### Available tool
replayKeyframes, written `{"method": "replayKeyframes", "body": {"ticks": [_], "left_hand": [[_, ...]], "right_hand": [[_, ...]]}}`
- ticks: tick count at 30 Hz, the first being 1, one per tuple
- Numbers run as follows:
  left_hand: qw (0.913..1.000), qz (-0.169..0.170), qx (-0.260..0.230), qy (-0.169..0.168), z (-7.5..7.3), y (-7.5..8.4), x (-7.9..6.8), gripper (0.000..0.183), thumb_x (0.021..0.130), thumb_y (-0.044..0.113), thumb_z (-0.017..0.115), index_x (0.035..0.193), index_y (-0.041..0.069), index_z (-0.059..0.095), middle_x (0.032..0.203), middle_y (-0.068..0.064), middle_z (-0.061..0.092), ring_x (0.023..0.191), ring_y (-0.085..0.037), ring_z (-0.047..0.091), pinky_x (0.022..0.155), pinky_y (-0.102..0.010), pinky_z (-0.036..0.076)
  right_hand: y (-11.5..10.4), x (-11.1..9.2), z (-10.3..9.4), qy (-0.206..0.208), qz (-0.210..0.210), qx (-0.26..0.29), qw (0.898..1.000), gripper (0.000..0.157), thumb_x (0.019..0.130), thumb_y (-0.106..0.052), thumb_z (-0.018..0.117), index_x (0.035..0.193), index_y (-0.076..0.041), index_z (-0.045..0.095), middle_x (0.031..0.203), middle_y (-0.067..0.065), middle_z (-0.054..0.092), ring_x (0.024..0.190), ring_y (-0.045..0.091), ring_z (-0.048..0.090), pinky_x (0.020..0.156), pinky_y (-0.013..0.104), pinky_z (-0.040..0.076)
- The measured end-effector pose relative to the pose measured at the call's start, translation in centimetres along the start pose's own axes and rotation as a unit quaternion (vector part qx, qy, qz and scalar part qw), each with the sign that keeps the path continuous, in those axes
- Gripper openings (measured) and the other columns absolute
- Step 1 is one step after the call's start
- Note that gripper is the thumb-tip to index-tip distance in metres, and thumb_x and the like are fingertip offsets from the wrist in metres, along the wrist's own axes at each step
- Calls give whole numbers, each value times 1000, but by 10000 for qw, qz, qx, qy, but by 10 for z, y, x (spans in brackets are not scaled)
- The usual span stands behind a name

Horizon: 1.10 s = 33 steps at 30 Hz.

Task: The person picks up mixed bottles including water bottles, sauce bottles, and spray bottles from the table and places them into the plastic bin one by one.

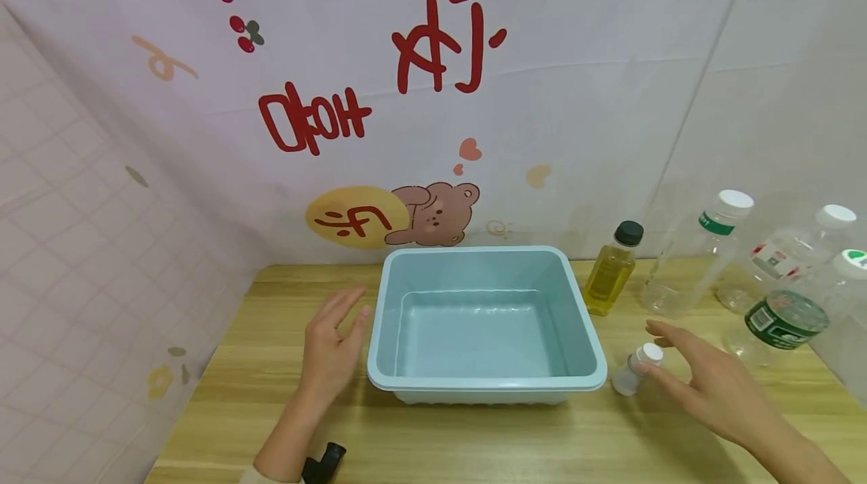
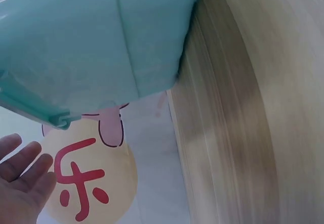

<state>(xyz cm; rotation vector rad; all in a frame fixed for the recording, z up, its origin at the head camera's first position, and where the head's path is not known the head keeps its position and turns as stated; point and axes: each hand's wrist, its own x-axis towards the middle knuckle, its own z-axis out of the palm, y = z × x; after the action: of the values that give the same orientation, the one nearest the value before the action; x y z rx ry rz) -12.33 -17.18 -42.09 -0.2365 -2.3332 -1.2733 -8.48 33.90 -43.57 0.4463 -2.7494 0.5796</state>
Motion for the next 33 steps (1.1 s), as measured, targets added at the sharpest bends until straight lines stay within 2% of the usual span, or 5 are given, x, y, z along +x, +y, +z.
{"method": "replayKeyframes", "body": {"ticks": [9,15,19,24,33], "left_hand": [[9991,48,-331,244,8,1,-2,30,97,2,70,126,-4,73,131,-16,71,127,-33,65,106,-52,50],[9986,76,-459,268,11,1,-2,28,97,0,70,125,0,76,130,-11,72,125,-29,67,103,-49,51],[9978,146,-560,326,13,2,-1,27,96,-2,70,121,1,77,127,-10,73,121,-29,69,102,-34,52],[9976,163,-594,331,13,3,-1,25,93,-5,70,116,-1,79,125,-10,74,119,-30,70,99,-14,46],[9976,208,-600,269,13,-1,-2,27,91,-7,70,116,-2,79,125,-9,74,119,-30,70,96,-12,47]], "right_hand": [[0,2,5,181,-33,-18,9998,50,83,-31,89,123,-7,72,110,7,78,95,31,72,74,44,57],[0,2,8,214,-87,58,9997,41,81,-27,91,114,-9,75,98,-3,77,83,13,70,65,39,57],[1,5,8,298,-186,231,9991,35,79,-22,92,108,-11,76,89,-13,74,77,1,64,59,32,54],[1,6,7,329,-210,308,9988,33,78,-19,93,107,-14,76,86,-20,70,77,-3,63,58,25,51],[1,3,4,189,-202,478,9985,32,82,-14,89,112,-10,77,92,-14,75,83,-3,63,59,27,54]]}}
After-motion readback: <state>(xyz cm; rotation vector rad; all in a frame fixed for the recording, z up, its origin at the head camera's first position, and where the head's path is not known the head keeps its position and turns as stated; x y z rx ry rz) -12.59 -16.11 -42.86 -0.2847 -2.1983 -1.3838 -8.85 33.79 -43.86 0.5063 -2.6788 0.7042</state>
